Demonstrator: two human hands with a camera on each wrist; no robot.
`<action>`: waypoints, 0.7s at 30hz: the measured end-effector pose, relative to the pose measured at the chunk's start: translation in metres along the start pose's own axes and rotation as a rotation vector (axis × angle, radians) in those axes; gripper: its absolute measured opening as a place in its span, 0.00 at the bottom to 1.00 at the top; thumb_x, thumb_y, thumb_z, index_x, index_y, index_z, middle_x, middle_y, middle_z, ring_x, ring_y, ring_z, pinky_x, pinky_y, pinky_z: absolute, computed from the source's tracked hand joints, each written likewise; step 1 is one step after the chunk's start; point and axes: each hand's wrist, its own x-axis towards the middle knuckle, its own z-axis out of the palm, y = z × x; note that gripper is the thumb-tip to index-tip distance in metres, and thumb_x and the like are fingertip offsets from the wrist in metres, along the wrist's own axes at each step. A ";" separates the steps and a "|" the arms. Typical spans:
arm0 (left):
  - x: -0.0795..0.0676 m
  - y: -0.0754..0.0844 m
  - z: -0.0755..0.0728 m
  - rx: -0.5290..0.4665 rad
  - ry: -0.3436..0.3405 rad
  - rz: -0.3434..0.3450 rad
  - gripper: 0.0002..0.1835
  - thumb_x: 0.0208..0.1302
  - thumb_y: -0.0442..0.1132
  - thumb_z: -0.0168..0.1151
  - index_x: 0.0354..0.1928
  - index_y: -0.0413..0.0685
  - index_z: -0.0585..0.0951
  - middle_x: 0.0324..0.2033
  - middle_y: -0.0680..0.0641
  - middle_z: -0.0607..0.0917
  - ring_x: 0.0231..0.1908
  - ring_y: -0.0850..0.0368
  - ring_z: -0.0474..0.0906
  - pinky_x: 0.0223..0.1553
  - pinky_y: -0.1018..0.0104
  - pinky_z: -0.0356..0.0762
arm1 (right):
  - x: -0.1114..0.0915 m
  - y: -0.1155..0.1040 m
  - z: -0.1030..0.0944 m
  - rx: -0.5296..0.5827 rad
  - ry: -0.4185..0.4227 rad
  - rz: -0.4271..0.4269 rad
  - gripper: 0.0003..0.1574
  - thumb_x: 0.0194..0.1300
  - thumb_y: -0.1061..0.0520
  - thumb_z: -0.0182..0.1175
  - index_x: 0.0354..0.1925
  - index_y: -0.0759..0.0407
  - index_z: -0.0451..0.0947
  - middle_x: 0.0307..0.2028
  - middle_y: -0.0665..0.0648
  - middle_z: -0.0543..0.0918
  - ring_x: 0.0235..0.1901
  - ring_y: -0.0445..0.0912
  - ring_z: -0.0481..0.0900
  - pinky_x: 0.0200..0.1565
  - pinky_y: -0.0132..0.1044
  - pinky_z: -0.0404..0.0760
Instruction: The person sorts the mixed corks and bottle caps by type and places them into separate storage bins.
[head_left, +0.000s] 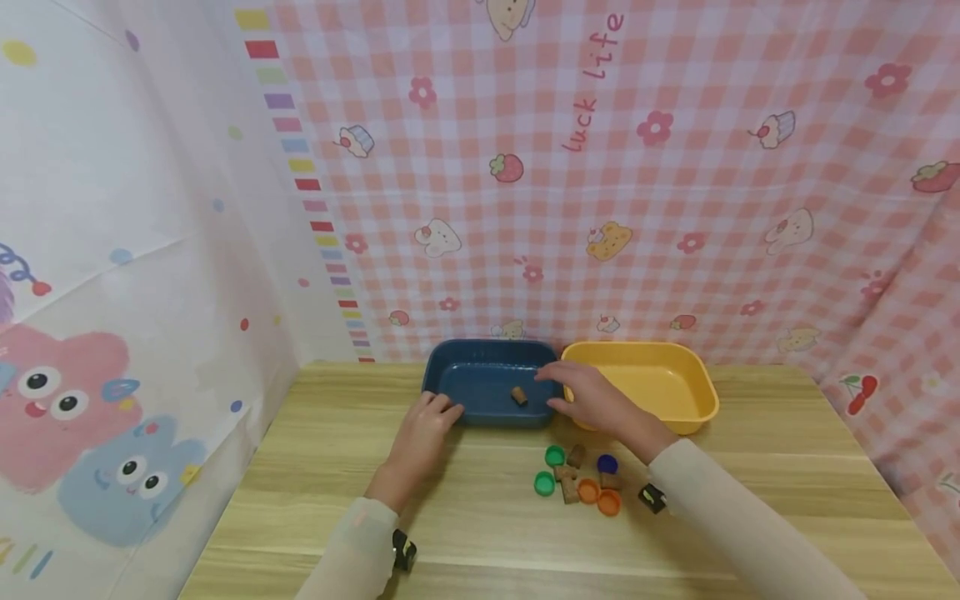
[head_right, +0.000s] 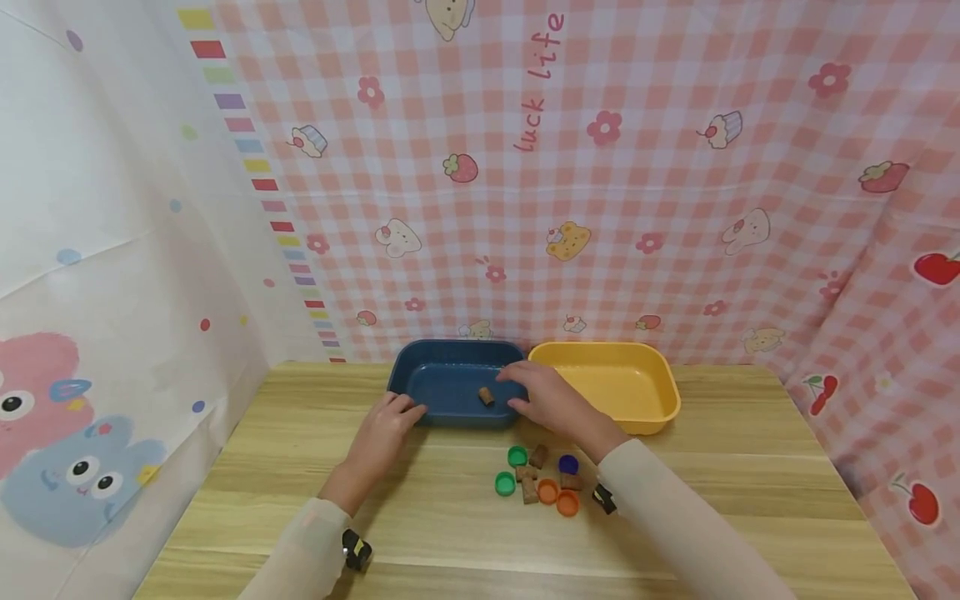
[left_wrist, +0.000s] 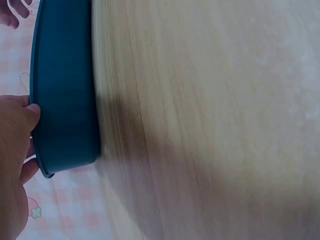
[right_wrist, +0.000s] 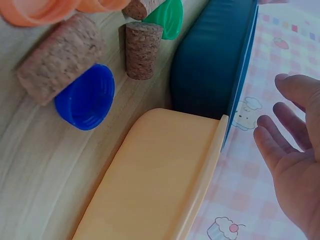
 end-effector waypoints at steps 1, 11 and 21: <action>0.000 0.000 0.000 0.000 0.001 0.000 0.16 0.60 0.22 0.65 0.49 0.40 0.89 0.40 0.43 0.86 0.38 0.47 0.75 0.45 0.56 0.77 | -0.002 -0.001 0.000 -0.004 0.003 -0.005 0.25 0.64 0.59 0.72 0.59 0.59 0.82 0.59 0.60 0.84 0.61 0.57 0.81 0.62 0.53 0.79; -0.001 0.000 0.003 0.026 0.029 0.002 0.14 0.61 0.25 0.67 0.48 0.42 0.90 0.39 0.45 0.86 0.37 0.49 0.74 0.43 0.58 0.76 | -0.030 -0.007 -0.006 0.052 0.021 0.007 0.26 0.64 0.58 0.72 0.60 0.56 0.82 0.63 0.58 0.82 0.65 0.57 0.78 0.64 0.54 0.77; 0.000 0.000 0.002 0.035 0.016 0.003 0.16 0.59 0.24 0.67 0.48 0.42 0.90 0.39 0.44 0.86 0.37 0.48 0.75 0.43 0.56 0.77 | -0.065 -0.002 -0.006 0.030 0.023 -0.026 0.23 0.65 0.56 0.72 0.59 0.51 0.83 0.63 0.54 0.82 0.64 0.53 0.79 0.63 0.52 0.78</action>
